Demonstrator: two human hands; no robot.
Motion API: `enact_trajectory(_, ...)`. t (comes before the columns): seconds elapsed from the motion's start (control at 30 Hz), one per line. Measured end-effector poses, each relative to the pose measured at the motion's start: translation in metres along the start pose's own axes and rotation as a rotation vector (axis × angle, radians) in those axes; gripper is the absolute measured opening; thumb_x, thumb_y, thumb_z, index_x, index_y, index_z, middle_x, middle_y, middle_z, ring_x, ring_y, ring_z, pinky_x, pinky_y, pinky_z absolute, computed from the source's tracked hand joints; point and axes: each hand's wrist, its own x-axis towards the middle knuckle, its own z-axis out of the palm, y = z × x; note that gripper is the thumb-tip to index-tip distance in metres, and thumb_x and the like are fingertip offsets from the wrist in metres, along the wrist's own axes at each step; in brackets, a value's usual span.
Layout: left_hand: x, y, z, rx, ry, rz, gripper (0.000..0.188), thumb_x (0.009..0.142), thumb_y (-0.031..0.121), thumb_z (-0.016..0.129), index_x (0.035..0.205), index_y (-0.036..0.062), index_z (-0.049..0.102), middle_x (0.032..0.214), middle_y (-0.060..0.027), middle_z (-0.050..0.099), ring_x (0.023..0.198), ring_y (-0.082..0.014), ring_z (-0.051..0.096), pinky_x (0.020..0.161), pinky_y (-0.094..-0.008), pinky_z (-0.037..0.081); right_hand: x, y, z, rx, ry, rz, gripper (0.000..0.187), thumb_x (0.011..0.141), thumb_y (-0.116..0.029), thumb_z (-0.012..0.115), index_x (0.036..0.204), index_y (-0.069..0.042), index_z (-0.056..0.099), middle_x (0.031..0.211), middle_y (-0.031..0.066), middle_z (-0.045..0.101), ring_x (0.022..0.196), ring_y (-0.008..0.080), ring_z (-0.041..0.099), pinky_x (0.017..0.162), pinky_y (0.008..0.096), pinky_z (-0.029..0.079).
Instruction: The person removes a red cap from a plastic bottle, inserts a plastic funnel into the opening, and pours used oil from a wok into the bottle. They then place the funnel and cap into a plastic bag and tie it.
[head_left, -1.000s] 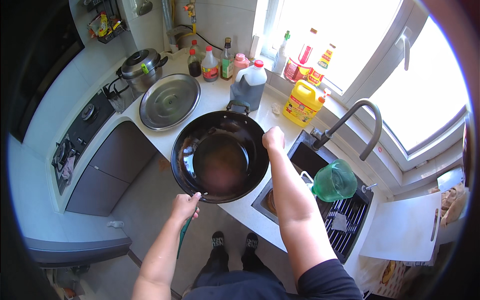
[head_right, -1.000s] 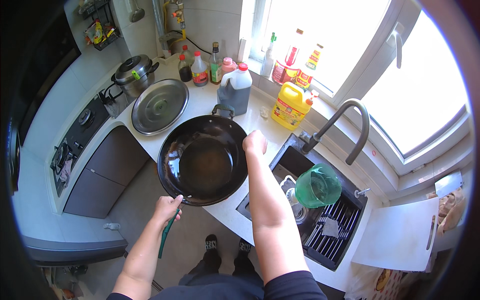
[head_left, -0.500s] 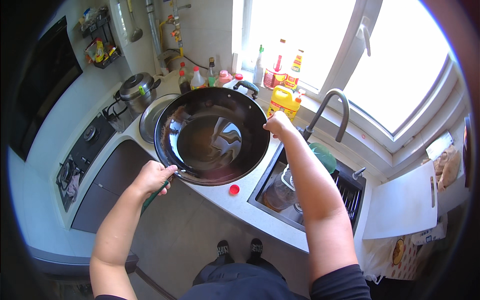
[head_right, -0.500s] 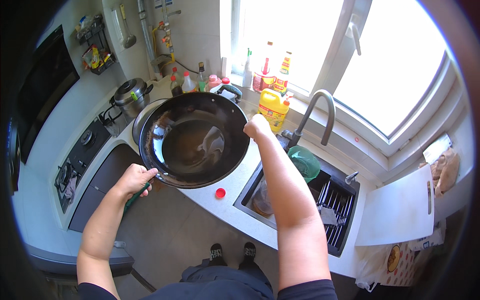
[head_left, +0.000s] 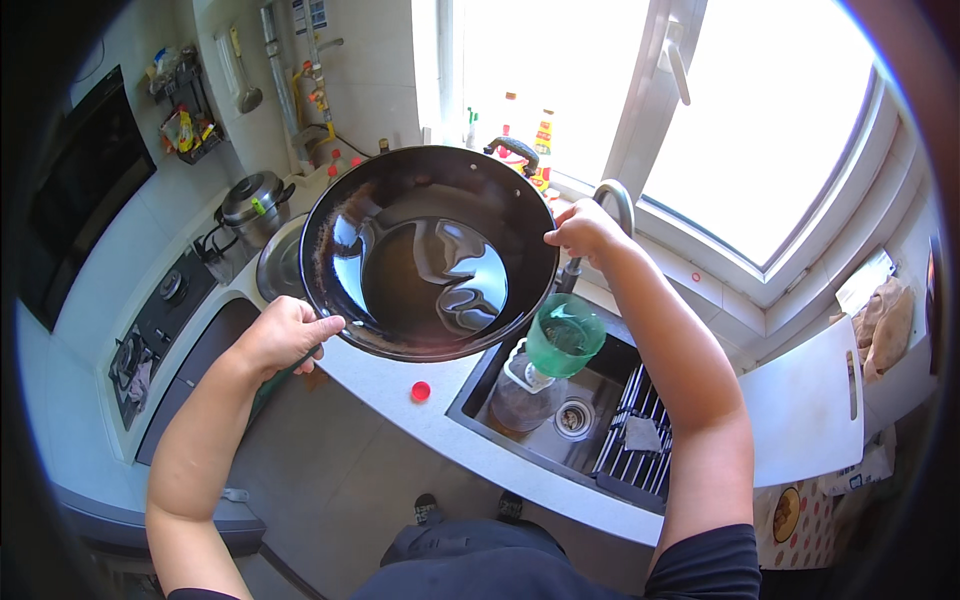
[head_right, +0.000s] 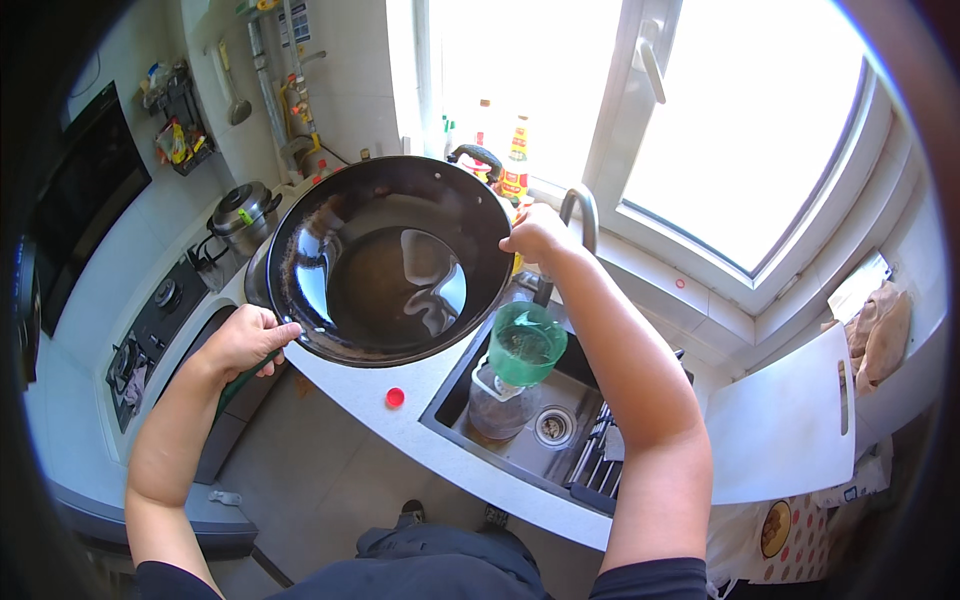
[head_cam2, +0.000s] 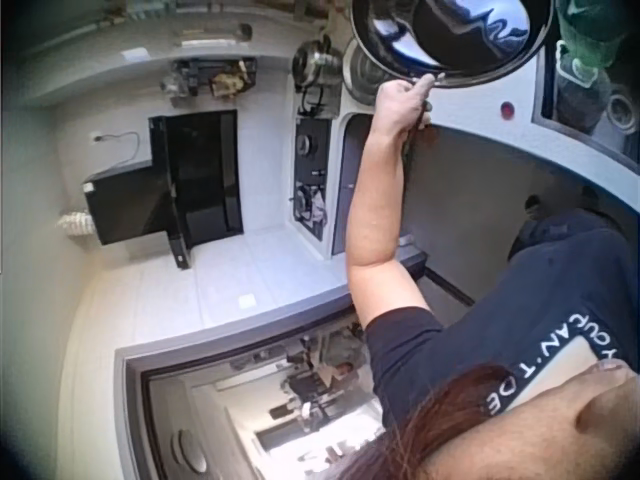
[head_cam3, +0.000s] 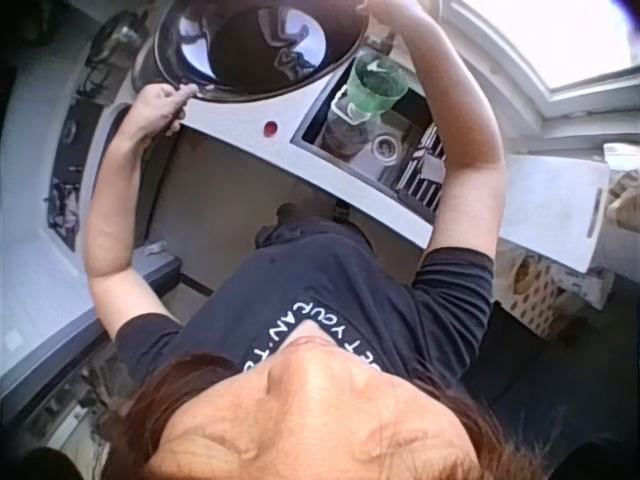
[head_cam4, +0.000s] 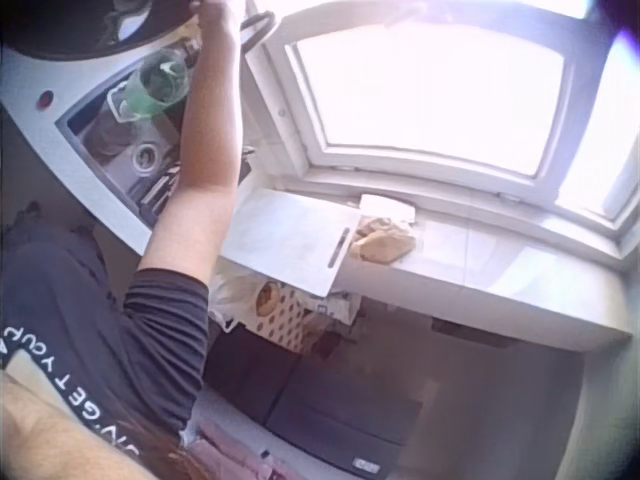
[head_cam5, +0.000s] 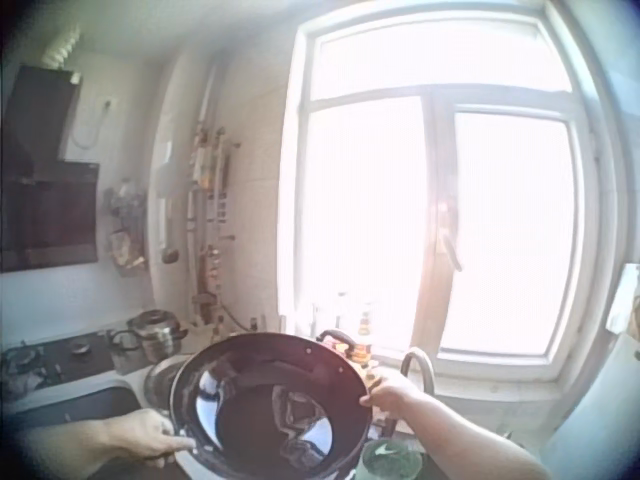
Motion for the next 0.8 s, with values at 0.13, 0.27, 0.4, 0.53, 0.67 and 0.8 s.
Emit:
enact_trajectory(0.13, -0.006, 0.023, 0.022, 0.022, 0.062, -0.017, 0.04, 0.085, 0.033, 0.066, 0.065, 0.0, 0.055, 0.057, -0.0077, 0.056, 0.04, -0.0101, 0.05, 0.038, -0.0238, 0.04, -0.001, 0.01, -0.025, 0.056, -0.048, -0.02, 0.022, 0.077, -0.011, 0.069, 0.096, 0.0, 0.064, 0.082, 0.0076, 0.06, 0.074, 0.0161, 0.056, 0.063, 0.0292, 0.047)
enact_trajectory(0.27, -0.009, 0.043, 0.04, 0.026, 0.091, -0.029, 0.04, 0.085, 0.033, 0.066, 0.066, 0.0, 0.055, 0.057, -0.0076, 0.057, 0.041, -0.0105, 0.051, 0.038, -0.0239, 0.04, 0.008, 0.023, -0.047, 0.012, -0.093, -0.01, 0.024, 0.078, -0.012, 0.066, 0.101, -0.002, 0.063, 0.086, 0.0077, 0.061, 0.076, 0.016, 0.056, 0.066, 0.0302, 0.048)
enact_trajectory(0.4, -0.01, 0.051, 0.046, 0.045, 0.104, -0.02, 0.037, 0.085, 0.033, 0.066, 0.067, 0.0028, 0.055, 0.057, -0.0068, 0.056, 0.04, -0.0109, 0.051, 0.036, -0.0241, 0.039, 0.013, 0.029, -0.054, 0.006, -0.097, -0.05, 0.024, 0.076, -0.009, 0.065, 0.098, -0.001, 0.063, 0.086, 0.0087, 0.059, 0.074, 0.017, 0.055, 0.064, 0.0309, 0.047)
enact_trajectory(0.53, -0.014, 0.063, 0.048, 0.071, 0.129, -0.032, 0.037, 0.085, 0.032, 0.066, 0.066, 0.002, 0.055, 0.057, -0.0072, 0.056, 0.039, -0.011, 0.05, 0.036, -0.024, 0.039, 0.014, 0.031, -0.061, -0.085, -0.076, -0.112, 0.015, 0.075, -0.009, 0.066, 0.086, 0.001, 0.064, 0.083, 0.0072, 0.055, 0.067, 0.0179, 0.051, 0.057, 0.0322, 0.044)
enact_trajectory(0.67, -0.014, 0.072, 0.05, 0.102, 0.136, -0.012, 0.038, 0.085, 0.032, 0.066, 0.068, -0.0006, 0.057, 0.058, -0.0082, 0.057, 0.041, -0.0111, 0.05, 0.037, -0.0244, 0.04, 0.024, 0.045, -0.056, -0.06, 0.097, -0.168, 0.01, 0.073, -0.007, 0.067, 0.077, 0.001, 0.063, 0.068, 0.0051, 0.047, 0.057, 0.0148, 0.045, 0.048, 0.0301, 0.035)
enact_trajectory(0.8, -0.017, 0.074, 0.05, 0.095, 0.155, -0.031, 0.037, 0.085, 0.031, 0.066, 0.066, 0.0017, 0.055, 0.058, -0.0079, 0.057, 0.04, -0.0112, 0.051, 0.037, -0.0243, 0.041, 0.013, 0.037, -0.056, 0.061, -0.015, -0.102, 0.011, 0.073, -0.004, 0.066, 0.083, 0.0, 0.064, 0.06, 0.0028, 0.044, 0.049, 0.0125, 0.041, 0.044, 0.0294, 0.031)
